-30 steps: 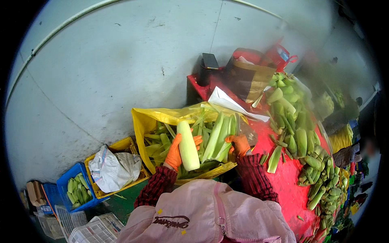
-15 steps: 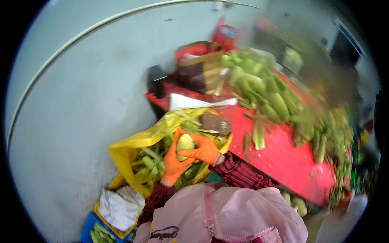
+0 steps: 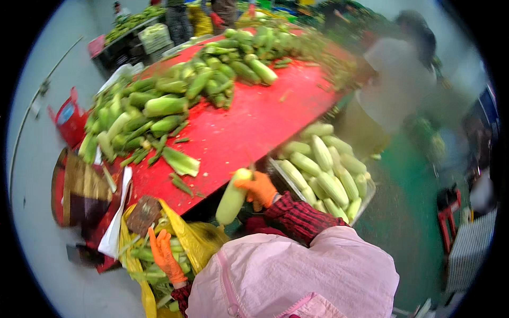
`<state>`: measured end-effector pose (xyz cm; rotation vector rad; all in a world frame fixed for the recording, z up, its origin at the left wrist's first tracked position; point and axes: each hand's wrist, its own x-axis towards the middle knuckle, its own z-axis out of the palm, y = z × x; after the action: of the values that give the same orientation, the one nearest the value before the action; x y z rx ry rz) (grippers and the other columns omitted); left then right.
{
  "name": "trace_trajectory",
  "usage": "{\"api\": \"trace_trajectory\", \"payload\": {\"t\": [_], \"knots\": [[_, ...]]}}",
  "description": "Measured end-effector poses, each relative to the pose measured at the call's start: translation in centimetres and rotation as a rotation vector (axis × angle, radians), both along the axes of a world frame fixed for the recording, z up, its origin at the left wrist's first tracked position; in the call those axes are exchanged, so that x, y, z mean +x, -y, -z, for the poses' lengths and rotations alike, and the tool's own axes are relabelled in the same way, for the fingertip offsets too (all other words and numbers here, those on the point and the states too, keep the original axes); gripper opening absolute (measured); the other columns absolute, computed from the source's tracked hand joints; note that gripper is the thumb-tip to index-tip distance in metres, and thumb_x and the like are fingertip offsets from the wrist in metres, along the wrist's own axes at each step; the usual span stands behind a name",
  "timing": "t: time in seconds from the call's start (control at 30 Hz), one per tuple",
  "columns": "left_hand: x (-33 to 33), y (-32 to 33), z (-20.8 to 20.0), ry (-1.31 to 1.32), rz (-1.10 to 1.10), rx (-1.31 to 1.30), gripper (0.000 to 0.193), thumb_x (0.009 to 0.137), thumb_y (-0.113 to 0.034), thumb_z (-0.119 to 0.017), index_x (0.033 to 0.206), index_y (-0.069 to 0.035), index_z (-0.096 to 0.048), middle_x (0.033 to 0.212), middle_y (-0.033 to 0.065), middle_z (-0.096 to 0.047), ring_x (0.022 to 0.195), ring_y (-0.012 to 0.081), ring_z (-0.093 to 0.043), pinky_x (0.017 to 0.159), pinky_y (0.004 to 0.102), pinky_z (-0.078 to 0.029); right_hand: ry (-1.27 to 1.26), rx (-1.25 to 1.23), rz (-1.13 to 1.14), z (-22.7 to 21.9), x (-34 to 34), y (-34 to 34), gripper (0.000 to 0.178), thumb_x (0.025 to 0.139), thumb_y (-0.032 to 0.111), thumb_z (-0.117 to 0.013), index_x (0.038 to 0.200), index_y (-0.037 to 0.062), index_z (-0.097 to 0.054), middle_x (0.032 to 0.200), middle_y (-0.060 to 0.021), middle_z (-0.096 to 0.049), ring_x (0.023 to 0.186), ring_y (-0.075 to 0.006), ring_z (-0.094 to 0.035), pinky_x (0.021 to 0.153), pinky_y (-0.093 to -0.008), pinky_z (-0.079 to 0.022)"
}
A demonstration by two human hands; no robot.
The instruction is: The person shucks ears of corn by hand and with a knife, placing the shucked ears into a crate and the husks into a bag.
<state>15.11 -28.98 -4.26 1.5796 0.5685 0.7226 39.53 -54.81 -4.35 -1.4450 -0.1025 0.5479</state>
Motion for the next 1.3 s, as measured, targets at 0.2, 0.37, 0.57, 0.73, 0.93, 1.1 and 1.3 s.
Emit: {"api": "trace_trajectory", "payload": {"t": [0.2,0.37,0.57,0.73,0.93,1.1,1.3], "knots": [[4.0,0.3,0.4,-0.078,0.099,-0.048,0.058,0.100,-0.036,-0.050,0.149,-0.005,-0.039,0.123,0.0112,-0.062,0.106,0.0200,-0.061,0.094,0.0334,-0.045,-0.134,0.155,0.866,6.1,2.5,15.8,0.036,0.085,0.042,-0.069,0.087,0.0061,-0.067,0.060,-0.0038,-0.057,0.042,-0.0137,-0.049,0.042,-0.0277,-0.037],[6.8,0.7,0.5,-0.078,0.236,-0.082,0.052,0.102,-0.025,-0.049,0.147,-0.001,-0.040,0.123,0.0156,-0.061,0.106,0.0227,-0.060,0.097,0.0350,-0.047,-0.233,0.308,1.215,9.9,6.0,22.5,0.038,0.083,0.043,-0.073,0.094,0.0082,-0.063,0.066,-0.0072,-0.057,0.046,-0.0168,-0.046,0.042,-0.0325,-0.043],[6.5,0.5,1.4,-0.080,0.247,-0.094,0.051,0.102,-0.023,-0.049,0.146,0.000,-0.040,0.120,0.0145,-0.062,0.104,0.0216,-0.060,0.095,0.0339,-0.048,-0.367,0.121,0.914,17.4,11.0,24.2,0.043,0.092,0.038,-0.066,0.120,0.0064,-0.059,0.093,-0.0200,-0.065,0.045,-0.0242,-0.054,0.044,-0.0364,-0.046],[4.3,-0.3,2.1,-0.101,0.130,-0.123,0.055,0.099,-0.029,-0.054,0.145,0.001,-0.043,0.115,0.0122,-0.064,0.098,0.0189,-0.061,0.092,0.0316,-0.048,-0.489,-0.140,0.650,17.9,11.2,22.3,0.049,0.095,0.040,-0.057,0.110,-0.0066,-0.058,0.069,-0.0217,-0.068,0.042,-0.0238,-0.052,0.039,-0.0349,-0.038],[3.5,-0.9,3.7,-0.031,0.021,-0.198,0.057,0.099,-0.030,-0.056,0.144,0.002,-0.044,0.113,0.0133,-0.065,0.098,0.0203,-0.063,0.091,0.0332,-0.050,-0.334,-0.205,0.511,11.1,12.2,17.5,0.046,0.095,0.036,-0.054,0.099,-0.0082,-0.066,0.068,-0.0179,-0.068,0.039,-0.0152,-0.045,0.039,-0.0312,-0.037],[5.8,-1.3,3.5,-0.014,-0.058,-0.241,0.063,0.096,-0.038,-0.061,0.143,0.002,-0.045,0.112,0.0108,-0.067,0.098,0.0195,-0.064,0.091,0.0331,-0.049,-0.019,-0.204,0.354,2.0,18.0,6.7,0.037,0.089,0.036,-0.065,0.103,0.0020,-0.070,0.077,-0.0117,-0.071,0.041,-0.0119,-0.046,0.038,-0.0268,-0.038],[8.4,-2.1,1.2,-0.075,-0.175,-0.228,0.054,0.099,-0.025,-0.056,0.141,0.006,-0.045,0.119,0.0124,-0.063,0.101,0.0194,-0.063,0.091,0.0327,-0.050,0.261,-0.305,0.141,2.8,27.5,-8.1,0.038,0.088,0.032,-0.068,0.111,0.0025,-0.069,0.097,-0.0122,-0.073,0.065,-0.0183,-0.065,0.052,-0.0312,-0.051]]}}
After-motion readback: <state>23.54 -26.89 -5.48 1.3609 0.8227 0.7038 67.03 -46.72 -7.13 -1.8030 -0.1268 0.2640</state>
